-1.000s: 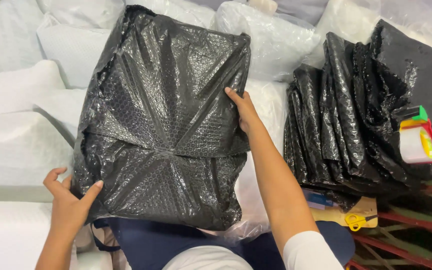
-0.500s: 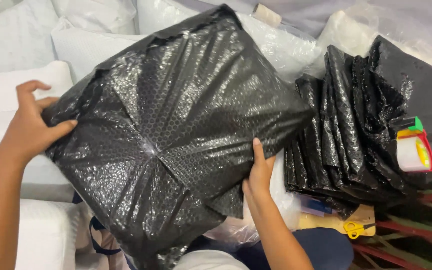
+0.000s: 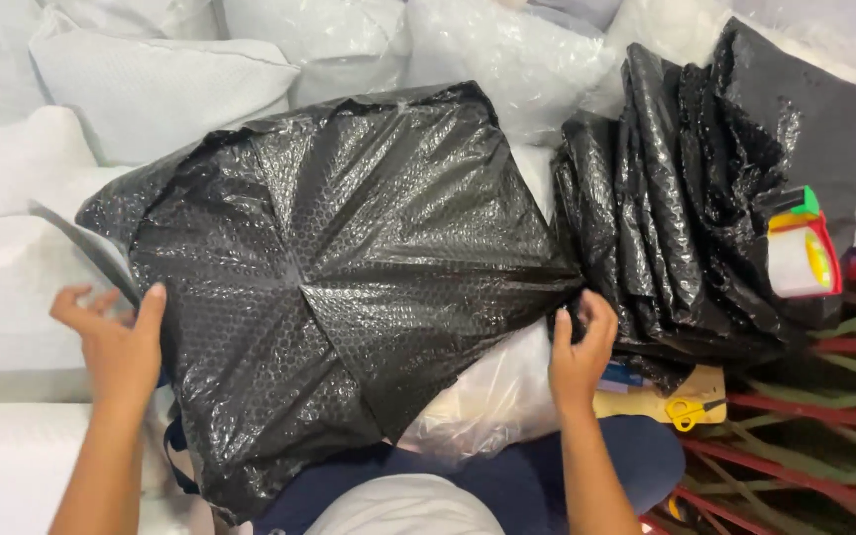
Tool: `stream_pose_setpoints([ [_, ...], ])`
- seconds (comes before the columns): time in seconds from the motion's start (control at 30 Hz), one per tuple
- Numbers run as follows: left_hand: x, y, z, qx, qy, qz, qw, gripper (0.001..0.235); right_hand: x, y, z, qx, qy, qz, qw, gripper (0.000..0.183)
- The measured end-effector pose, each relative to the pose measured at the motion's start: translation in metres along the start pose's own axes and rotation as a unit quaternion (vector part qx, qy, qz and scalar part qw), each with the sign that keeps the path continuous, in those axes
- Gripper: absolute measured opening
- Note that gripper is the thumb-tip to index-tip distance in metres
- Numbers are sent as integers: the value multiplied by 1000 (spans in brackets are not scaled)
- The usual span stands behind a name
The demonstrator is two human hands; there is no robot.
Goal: Wrapping an item in black bubble wrap and securing it with tape using a handheld dispenser.
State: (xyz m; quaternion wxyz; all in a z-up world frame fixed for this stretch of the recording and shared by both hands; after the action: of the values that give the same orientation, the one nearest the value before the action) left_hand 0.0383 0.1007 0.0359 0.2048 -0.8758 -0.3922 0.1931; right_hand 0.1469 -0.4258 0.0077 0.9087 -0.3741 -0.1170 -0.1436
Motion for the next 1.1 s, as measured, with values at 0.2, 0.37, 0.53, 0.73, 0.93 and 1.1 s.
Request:
stream_pose_setpoints([
  [0.2, -20, 22, 26, -177, -78, 55, 980, 55, 91, 43, 17, -195, 22, 241, 951, 73],
  [0.37, 3, 7, -5, -174, -12, 60, 983, 49, 79, 35, 55, -152, 113, 230, 955, 68],
  [0.53, 67, 5, -17, -201, 105, 115, 967, 51, 41, 14, 62, -103, 139, 159, 972, 63],
  [0.73, 75, 48, -66, -3, 73, 216, 974, 49, -4, 33, 12, -123, 106, 89, 983, 64],
  [0.93, 38, 67, -46, 118, 435, 72, 890, 66, -75, 44, 47, -95, -322, -7, 942, 21],
  [1.1, -57, 82, -11, 139, 655, 160, 725, 23, -102, 86, 67, -69, -444, 136, 883, 36],
])
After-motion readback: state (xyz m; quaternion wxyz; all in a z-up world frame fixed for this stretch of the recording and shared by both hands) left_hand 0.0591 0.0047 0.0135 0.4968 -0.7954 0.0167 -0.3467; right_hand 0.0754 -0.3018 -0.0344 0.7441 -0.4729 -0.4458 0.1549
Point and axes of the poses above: each hand's wrist, its own x-axis towards the middle knuckle, its own y-axis out of the palm, z = x × y, the point moved 4 cm from there along x, towards the middle knuckle, and after that the axes turned 3 degrees about -x, right-handed, at the moved point
